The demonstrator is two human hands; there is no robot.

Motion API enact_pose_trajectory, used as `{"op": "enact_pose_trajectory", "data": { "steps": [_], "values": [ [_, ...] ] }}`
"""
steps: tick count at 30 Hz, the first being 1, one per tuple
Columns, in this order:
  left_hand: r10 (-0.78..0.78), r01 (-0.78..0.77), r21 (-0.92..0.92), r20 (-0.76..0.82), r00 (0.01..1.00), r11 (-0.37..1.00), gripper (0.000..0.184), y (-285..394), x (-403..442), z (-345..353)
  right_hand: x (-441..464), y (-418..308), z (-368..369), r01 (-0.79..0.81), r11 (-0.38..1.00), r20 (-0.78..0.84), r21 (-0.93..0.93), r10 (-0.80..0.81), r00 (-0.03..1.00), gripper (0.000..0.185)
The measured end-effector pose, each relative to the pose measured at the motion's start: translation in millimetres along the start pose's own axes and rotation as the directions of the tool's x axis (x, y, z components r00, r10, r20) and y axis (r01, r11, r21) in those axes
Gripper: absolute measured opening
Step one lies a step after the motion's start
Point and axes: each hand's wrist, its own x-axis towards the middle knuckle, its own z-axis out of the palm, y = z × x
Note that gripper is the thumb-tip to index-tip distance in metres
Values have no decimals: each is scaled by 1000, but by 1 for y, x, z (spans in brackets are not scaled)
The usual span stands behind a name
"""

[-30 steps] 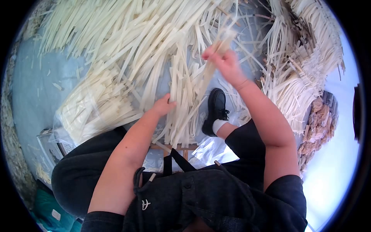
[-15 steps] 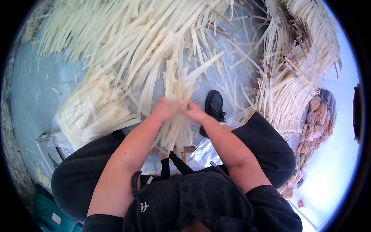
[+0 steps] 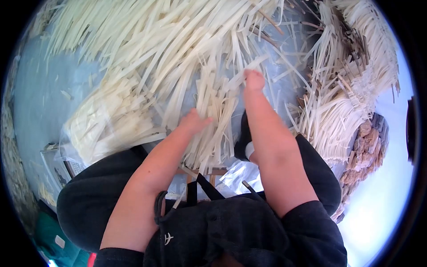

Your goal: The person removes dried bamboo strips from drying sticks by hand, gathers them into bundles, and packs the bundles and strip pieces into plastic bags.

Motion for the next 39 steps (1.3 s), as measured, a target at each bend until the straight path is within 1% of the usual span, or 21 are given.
{"op": "enact_pose_trajectory", "data": {
  "steps": [1, 2, 4, 5, 9, 11, 12, 13, 14, 16, 17, 19, 22, 24, 26, 28, 30, 34, 36, 37, 39],
  "values": [
    [-11, 11, 19, -6, 1000, 1000, 95, 4, -4, -2, -7, -20, -4, 85, 967, -70, 241, -70, 995, 30],
    [-15, 16, 36, -17, 1000, 999, 94, 8, -5, -5, -16, -44, -12, 88, 967, -71, 238, -73, 995, 30],
    [-46, 47, 44, -23, 999, 998, 93, 11, -5, -3, -42, -81, -35, 1, 922, 166, 388, -71, 984, 18],
    [-78, 80, 60, -33, 996, 995, 92, 13, -5, -3, -51, -79, -46, 9, 923, 161, 384, -77, 984, 18],
    [-27, 28, 27, -40, 999, 999, 91, 2, 5, 2, -89, -17, -100, 36, 999, 459, 33, -47, 887, 15],
    [-8, 8, -7, -16, 1000, 1000, 88, -2, 8, 1, -102, 33, -125, -221, 940, 600, -259, 336, 727, 19],
    [-9, 9, -8, -21, 1000, 1000, 88, -3, 7, 0, -117, 47, -130, -370, 847, 564, -380, 530, 633, 21],
    [24, -25, -20, -32, 999, 1000, 86, -4, 5, -4, -130, 49, -133, -390, 740, 518, -547, 666, 537, 25],
    [54, -55, -28, -35, 998, 998, 84, -7, 2, -5, -139, 61, -131, -252, 731, 441, -634, 610, 658, 27],
    [53, -53, -17, -31, 998, 998, 85, -8, -3, -4, -118, 118, -124, 137, 744, 338, -654, 126, 933, 32],
    [61, -61, -14, -35, 998, 998, 87, -7, -3, -4, -117, 106, -114, 138, 745, 338, -652, 123, 933, 32],
    [58, -59, -36, -22, 998, 998, 86, -4, -4, -6, -131, 53, -79, 392, 771, 386, -501, -206, 899, 34],
    [70, -74, -91, -46, 996, 993, 84, -7, -3, -1, -133, 15, -26, 450, 777, 456, -441, -238, 858, 35],
    [77, -86, -114, -82, 994, 990, 83, -11, -3, 4, -124, 15, 0, 652, 583, 534, -484, -393, 748, 36],
    [83, -96, -69, -170, 982, 993, 77, -13, -2, 8, -121, -7, 13, 614, 653, 538, -444, -354, 765, 33],
    [69, -77, -59, -135, 988, 995, 75, -16, -1, 6, -129, -33, 10, 567, 711, 544, -416, -306, 782, 29],
    [64, -71, -62, -103, 993, 996, 73, -15, 4, 9, -136, -62, -10, 506, 846, 528, -167, -357, 771, 21],
    [89, -86, 29, -112, 990, 996, 71, -14, 10, 16, -146, -97, -47, 408, 913, 531, -21, -336, 778, 16],
    [90, -88, 33, -90, 992, 996, 71, -13, 12, 17, -132, -99, -56, 455, 889, 357, 49, -441, 823, 16],
    [87, -86, 18, -89, 992, 996, 71, -15, 16, 17, -133, -116, -60, 458, 887, 362, 52, -444, 820, 16],
    [78, -78, 11, -85, 993, 997, 71, -23, 18, 18, -136, -147, -71, 366, 858, 153, 361, -442, 884, 15]
  ]
}}
